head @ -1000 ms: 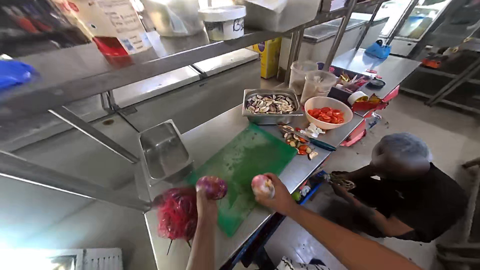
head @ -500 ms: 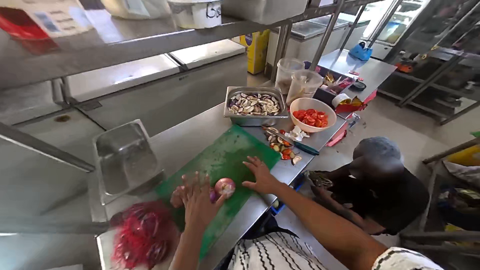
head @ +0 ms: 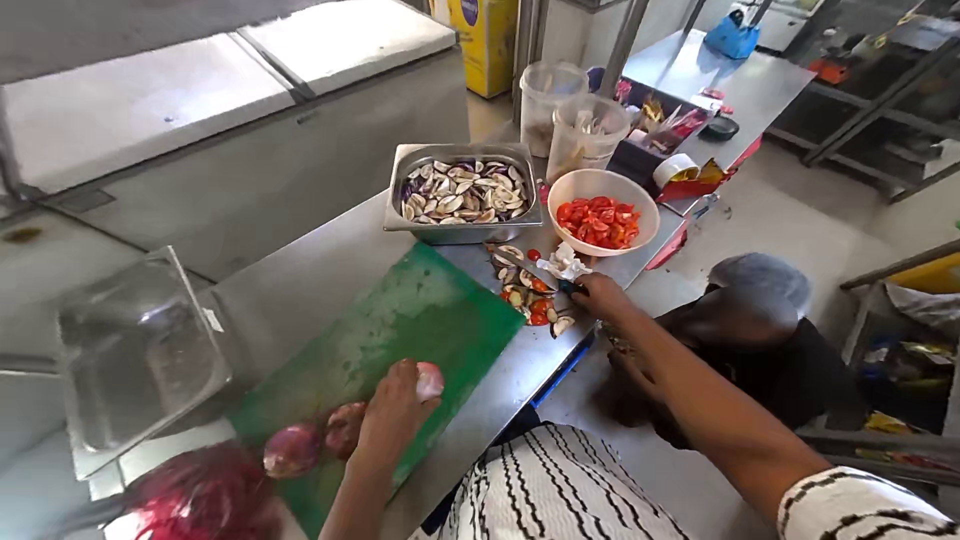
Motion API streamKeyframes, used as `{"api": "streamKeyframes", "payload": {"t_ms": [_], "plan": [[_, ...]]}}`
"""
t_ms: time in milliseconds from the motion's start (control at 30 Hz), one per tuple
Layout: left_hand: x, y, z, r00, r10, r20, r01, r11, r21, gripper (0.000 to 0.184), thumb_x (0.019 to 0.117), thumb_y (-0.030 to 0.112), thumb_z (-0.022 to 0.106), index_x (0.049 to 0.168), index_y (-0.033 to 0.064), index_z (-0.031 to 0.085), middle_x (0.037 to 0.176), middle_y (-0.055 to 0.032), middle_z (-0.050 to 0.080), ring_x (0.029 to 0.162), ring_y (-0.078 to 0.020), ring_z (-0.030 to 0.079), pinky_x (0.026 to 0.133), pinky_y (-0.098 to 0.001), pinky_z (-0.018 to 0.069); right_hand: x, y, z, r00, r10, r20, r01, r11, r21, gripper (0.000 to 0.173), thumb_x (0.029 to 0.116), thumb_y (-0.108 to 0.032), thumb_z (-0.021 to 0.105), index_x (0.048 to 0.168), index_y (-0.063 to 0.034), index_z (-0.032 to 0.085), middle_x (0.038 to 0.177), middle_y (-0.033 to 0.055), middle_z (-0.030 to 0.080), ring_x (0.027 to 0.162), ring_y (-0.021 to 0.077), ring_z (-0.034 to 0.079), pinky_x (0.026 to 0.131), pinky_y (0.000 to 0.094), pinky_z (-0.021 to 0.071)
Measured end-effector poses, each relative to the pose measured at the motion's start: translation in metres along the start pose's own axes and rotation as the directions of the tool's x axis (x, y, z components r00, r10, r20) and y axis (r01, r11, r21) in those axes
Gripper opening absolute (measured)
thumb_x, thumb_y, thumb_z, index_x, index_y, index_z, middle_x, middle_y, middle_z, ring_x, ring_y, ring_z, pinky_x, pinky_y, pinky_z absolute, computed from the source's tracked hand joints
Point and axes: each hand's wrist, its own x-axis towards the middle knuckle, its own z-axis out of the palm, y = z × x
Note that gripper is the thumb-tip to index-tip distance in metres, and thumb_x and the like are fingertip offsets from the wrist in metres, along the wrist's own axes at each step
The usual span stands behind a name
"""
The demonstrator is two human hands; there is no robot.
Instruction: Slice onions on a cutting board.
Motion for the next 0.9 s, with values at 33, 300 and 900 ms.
{"api": "streamKeyframes", "payload": {"t_ms": [33, 300, 900], "plan": [[0.006, 0.000, 0.001, 0.998, 0.040, -0.043, -0.043, 0.997, -0.069, 0.076, 0.0903, 0.035, 0.079, 0.149, -0.0005, 0.045, 0.150, -0.0251, 0.047, 0.137, -0.0400, 0.049, 0.113, -0.0519, 0.0420, 0.000, 0.002, -0.002, 0.998, -0.059, -0.003, 0.060, 0.998, 0.024, 0.033, 0.0992, -0.019, 0.068, 0.124, 0.0018, 0.069, 0.121, 0.0279, 0.066, 0.116, 0.0449, 0.063, 0.100, 0.0631, 0.0490], [0.029, 0.012, 0.047, 0.934, -0.092, -0.346, -0.065, 0.906, -0.418, 0.079, 0.0833, 0.028, 0.085, 0.145, 0.0012, 0.045, 0.136, -0.0254, 0.058, 0.123, -0.0393, 0.060, 0.104, -0.0567, 0.0487, -0.033, -0.006, -0.016, 0.978, -0.191, -0.087, 0.203, 0.968, 0.151, 0.033, 0.0928, -0.015, 0.075, 0.123, -0.0009, 0.069, 0.120, 0.0236, 0.063, 0.100, 0.0369, 0.068, 0.086, 0.0549, 0.0574], [0.023, 0.013, 0.083, 0.810, -0.007, -0.586, -0.406, 0.713, -0.571, 0.059, 0.1063, 0.026, 0.040, 0.150, -0.0125, 0.030, 0.146, -0.0345, 0.045, 0.134, -0.0353, 0.049, 0.113, -0.0446, 0.0403, -0.133, -0.148, 0.058, 0.964, -0.209, 0.165, 0.011, 0.651, 0.759, 0.037, 0.1069, -0.014, 0.052, 0.141, -0.0011, 0.047, 0.092, 0.0193, 0.068, 0.076, 0.0272, 0.068, 0.071, 0.0440, 0.0581]]}}
